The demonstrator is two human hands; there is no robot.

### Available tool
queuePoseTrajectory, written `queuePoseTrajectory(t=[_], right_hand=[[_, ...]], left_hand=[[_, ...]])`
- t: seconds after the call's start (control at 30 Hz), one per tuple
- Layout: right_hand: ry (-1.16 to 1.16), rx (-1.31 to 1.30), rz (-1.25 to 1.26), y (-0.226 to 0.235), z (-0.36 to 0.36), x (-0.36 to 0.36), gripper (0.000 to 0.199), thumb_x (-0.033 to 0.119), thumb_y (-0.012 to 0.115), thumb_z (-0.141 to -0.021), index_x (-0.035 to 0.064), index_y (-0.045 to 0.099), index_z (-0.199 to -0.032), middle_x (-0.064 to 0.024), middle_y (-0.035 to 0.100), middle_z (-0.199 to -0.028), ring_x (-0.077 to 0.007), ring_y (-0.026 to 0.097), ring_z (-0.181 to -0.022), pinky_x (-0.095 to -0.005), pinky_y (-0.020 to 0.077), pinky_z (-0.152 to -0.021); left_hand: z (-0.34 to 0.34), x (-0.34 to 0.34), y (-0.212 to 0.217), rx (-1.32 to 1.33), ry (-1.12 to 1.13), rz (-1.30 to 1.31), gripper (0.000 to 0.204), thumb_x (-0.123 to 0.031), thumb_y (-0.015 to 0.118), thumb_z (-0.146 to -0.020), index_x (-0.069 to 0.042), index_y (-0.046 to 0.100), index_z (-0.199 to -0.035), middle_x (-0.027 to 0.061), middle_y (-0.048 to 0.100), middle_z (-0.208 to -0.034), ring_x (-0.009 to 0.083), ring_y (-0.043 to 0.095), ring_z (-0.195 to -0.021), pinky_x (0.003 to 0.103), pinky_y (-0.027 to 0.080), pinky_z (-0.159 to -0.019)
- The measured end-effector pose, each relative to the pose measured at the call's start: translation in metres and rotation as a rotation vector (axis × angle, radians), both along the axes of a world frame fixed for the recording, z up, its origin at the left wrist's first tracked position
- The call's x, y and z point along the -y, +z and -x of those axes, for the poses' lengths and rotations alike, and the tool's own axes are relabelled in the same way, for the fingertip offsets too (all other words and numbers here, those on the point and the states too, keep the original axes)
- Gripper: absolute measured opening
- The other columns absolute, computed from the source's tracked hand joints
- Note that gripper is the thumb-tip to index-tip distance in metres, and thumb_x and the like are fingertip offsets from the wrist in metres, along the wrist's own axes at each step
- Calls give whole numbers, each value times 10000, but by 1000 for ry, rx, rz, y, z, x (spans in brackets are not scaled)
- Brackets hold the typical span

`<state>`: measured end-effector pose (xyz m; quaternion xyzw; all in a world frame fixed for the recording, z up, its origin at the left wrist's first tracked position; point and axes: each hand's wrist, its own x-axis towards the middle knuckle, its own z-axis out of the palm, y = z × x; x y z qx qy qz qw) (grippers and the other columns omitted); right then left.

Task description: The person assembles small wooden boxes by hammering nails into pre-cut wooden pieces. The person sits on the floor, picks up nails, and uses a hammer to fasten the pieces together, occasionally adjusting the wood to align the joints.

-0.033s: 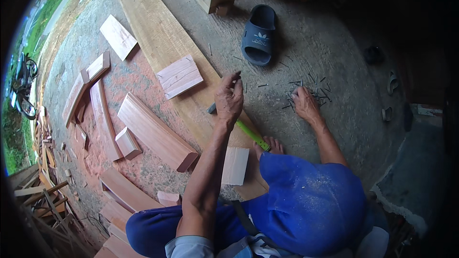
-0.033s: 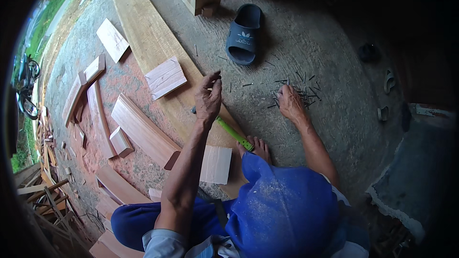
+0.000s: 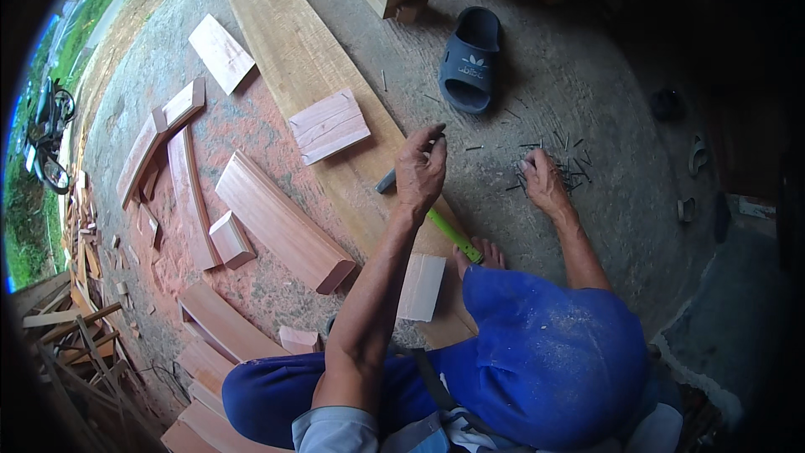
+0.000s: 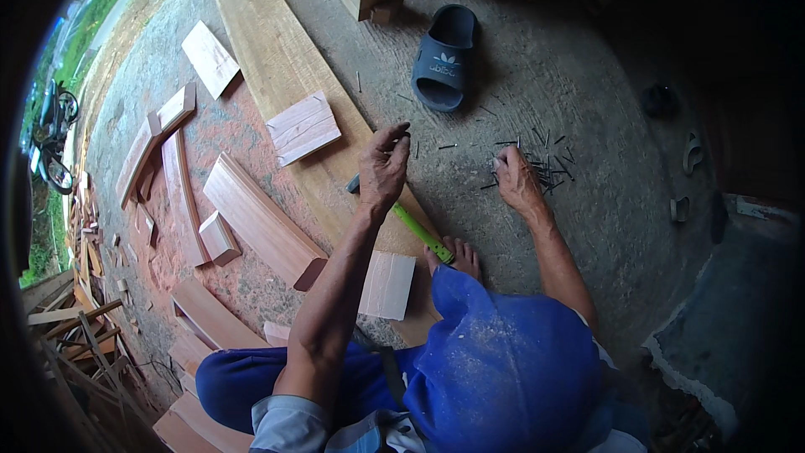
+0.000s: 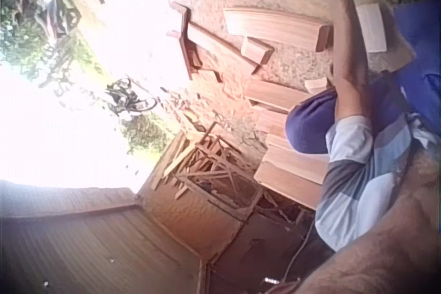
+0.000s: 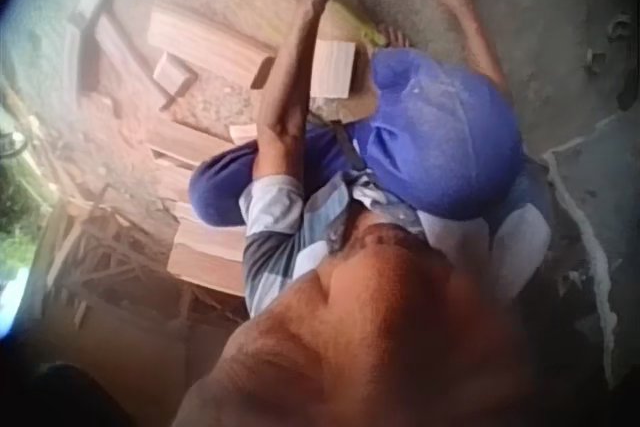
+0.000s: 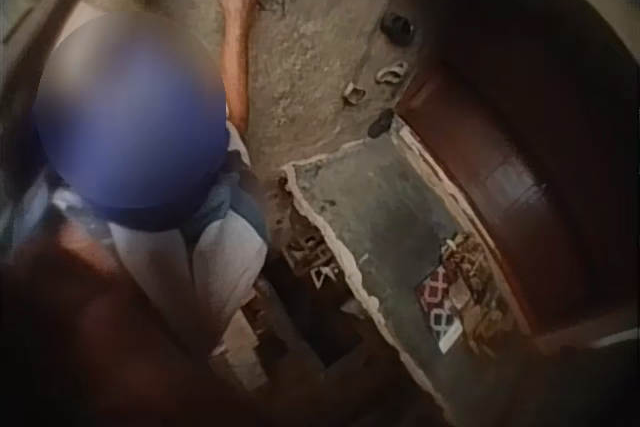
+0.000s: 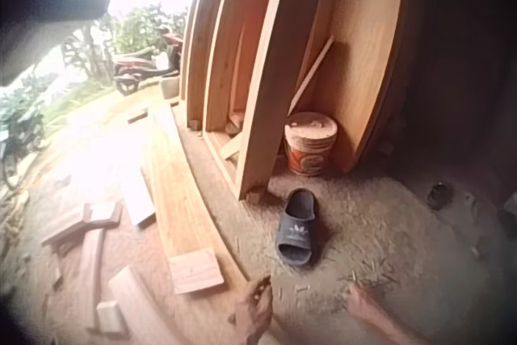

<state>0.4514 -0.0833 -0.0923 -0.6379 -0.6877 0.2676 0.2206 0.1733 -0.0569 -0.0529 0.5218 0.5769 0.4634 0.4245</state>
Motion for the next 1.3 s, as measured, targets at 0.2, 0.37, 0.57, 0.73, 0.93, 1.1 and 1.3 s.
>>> queuePoseTrajectory(t=[0.2,0.37,0.57,0.73,0.93,1.1,1.3], right_hand=[[-33,-1053,284,66,121,-33,118,132,610,-1036,21,646,-1059,-30,693,-908,-91,671,-757,-256,569,-679],[141,-1117,435,72,171,-70,211,82,680,-988,2,574,-1152,-65,692,-915,-105,685,-756,-230,581,-671],[198,-1067,516,59,203,-78,305,99,685,-987,-22,530,-1220,-59,695,-899,-101,688,-740,-237,588,-650],[144,-1198,587,71,201,-68,314,131,568,-1045,-33,515,-1307,-112,705,-933,-151,718,-857,-268,606,-749],[280,-412,433,34,169,-26,369,144,589,-1001,23,521,-1343,-164,704,-1084,-257,730,-933,-391,578,-800],[367,-138,292,46,160,45,498,222,674,-946,27,505,-1372,-247,669,-1175,-415,657,-1084,-469,513,-944],[181,-275,800,72,166,34,388,258,641,-972,10,565,-1260,-229,673,-933,-373,685,-883,-476,532,-798]], left_hand=[[1,7,8,641,-90,213,219,-144,677,-1007,-13,707,-1180,45,730,-1005,101,660,-856,253,520,-725],[50,3,9,899,43,170,146,-122,686,-998,-29,700,-1110,73,743,-932,127,700,-801,234,530,-640],[89,2,2,830,61,146,115,-143,679,-1002,-43,691,-1057,43,717,-892,113,666,-763,241,506,-624],[90,0,-2,997,242,159,105,-155,691,-989,-62,662,-1026,43,684,-891,123,639,-757,242,484,-607],[99,-5,-6,953,290,197,124,-163,707,-975,-59,663,-1029,53,696,-897,116,640,-773,235,469,-610],[128,-21,-22,-60,389,-129,126,-150,725,-958,-31,727,-999,65,729,-900,178,676,-834,301,521,-747],[139,-34,-47,-484,369,-298,124,-131,777,-875,-75,775,-985,89,752,-988,279,684,-969,397,513,-898]])
